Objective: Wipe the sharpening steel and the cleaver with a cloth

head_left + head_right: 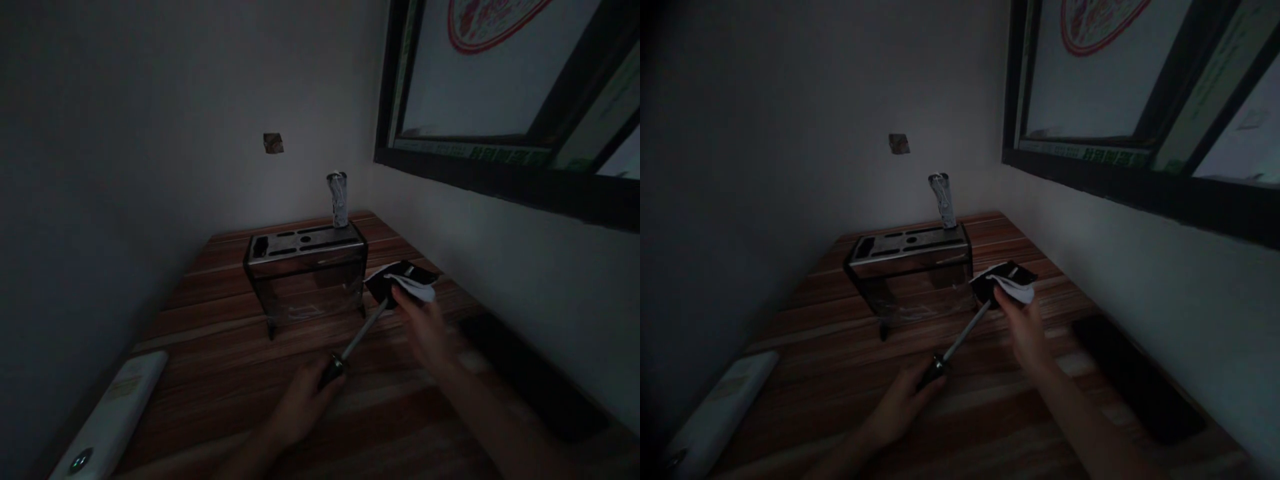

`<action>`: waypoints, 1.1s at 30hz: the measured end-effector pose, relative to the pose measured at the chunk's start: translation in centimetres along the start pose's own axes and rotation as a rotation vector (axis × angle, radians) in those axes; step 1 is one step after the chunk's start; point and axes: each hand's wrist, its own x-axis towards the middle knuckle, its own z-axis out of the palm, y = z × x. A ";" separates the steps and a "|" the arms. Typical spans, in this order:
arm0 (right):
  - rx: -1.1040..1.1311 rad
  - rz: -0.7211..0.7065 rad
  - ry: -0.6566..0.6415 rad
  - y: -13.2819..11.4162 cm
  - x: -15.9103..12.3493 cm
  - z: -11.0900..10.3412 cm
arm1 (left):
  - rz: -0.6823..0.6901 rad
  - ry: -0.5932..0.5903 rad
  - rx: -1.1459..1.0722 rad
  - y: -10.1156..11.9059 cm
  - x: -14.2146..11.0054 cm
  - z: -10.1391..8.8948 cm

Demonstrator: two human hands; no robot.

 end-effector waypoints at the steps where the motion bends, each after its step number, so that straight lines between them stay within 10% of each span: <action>1: 0.024 -0.017 0.025 -0.2 0.3 0.0 | 0.006 -0.005 0.011 0.0 0.0 0.0; 13: 0.141 -0.053 -0.033 -1.5 2.1 -0.8 | 0.031 -0.045 0.011 -0.3 0.3 -0.1; 33: -0.249 0.178 -0.512 3.6 -5.3 0.8 | 0.073 0.052 -0.077 -1.1 0.4 0.4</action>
